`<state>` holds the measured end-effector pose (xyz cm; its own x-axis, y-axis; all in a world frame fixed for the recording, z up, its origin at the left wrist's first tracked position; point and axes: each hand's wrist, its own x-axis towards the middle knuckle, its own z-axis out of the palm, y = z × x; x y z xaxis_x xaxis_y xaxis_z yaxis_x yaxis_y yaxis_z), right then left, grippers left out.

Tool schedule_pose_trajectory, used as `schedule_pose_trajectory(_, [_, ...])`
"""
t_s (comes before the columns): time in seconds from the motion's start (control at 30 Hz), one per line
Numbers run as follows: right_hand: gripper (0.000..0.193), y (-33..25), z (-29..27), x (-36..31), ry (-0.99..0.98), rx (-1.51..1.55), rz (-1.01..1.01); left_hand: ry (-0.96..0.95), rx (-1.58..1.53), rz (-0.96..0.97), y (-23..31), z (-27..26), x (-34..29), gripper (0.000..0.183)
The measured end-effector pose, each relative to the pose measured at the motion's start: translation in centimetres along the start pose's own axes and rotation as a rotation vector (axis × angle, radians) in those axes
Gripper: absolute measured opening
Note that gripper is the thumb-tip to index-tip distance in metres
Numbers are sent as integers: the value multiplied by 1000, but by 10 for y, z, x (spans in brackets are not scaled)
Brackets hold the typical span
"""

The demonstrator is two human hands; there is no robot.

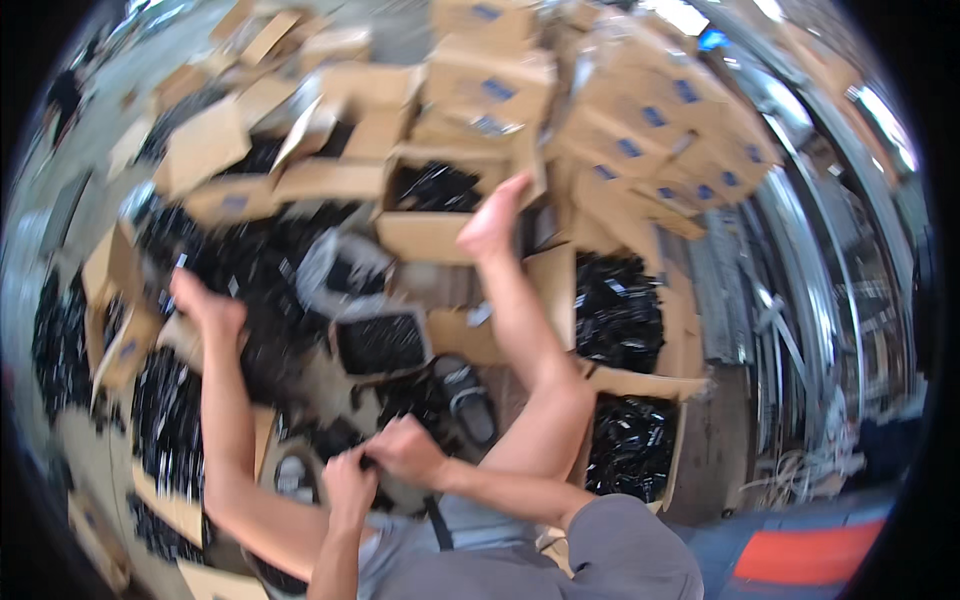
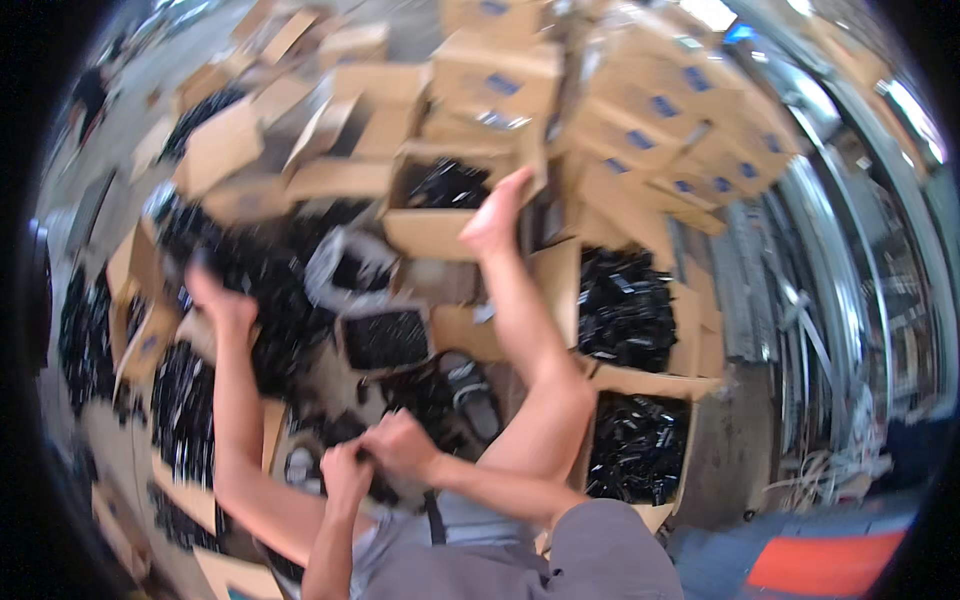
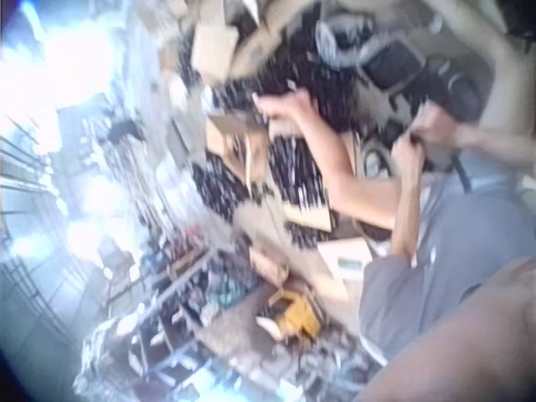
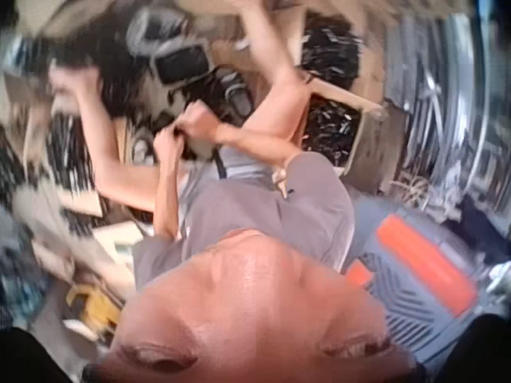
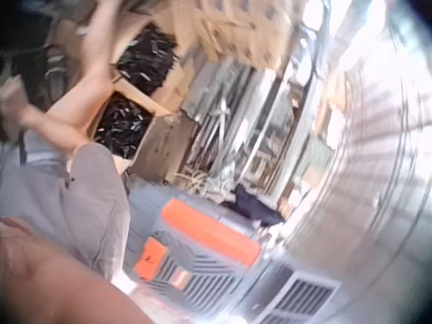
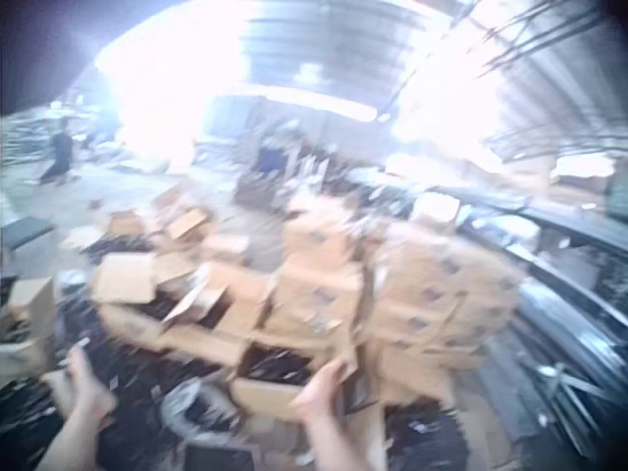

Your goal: The person sits on the floor and assembles black plastic components by hand, selecting screws from a container and inserting them into the parts.

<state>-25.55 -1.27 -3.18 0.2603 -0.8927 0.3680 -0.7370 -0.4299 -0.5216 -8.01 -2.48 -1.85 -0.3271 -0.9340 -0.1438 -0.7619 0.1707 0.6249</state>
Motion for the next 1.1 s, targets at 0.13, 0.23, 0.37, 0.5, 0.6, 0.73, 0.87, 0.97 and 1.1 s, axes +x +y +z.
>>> schedule_pose_trajectory(0.13, [9,2,-1,-11,-2,29,57,-73,7,-53,20,-7,2,32])
schedule_pose_trajectory(0.23, [11,-2,-11,-15,79,18,108,-92,6,-72,30,-14,0,33])
schedule_pose_trajectory(0.37, [13,-12,-10,-23,7,-23,162,-84,9,-78,28,-17,-6,37])
schedule_pose_trajectory(0.5, [15,-20,-12,-20,-26,-12,105,-54,57,-59,20,-14,-12,34])
schedule_pose_trajectory(0.6, [14,-27,-13,-22,-10,-37,79,-51,47,-45,23,-15,-17,33])
schedule_pose_trajectory(0.73, [12,-30,-19,-19,49,3,116,-57,4,-36,23,-16,-16,36])
schedule_pose_trajectory(0.87, [10,-8,-33,-7,287,34,269,-13,-233,-123,30,-20,-8,61])
schedule_pose_trajectory(0.97, [13,10,-30,10,360,201,514,-211,-1096,-502,-30,16,-17,54])
schedule_pose_trajectory(1.1, [17,69,-25,20,345,238,692,-313,-1658,-777,-35,18,-22,43])
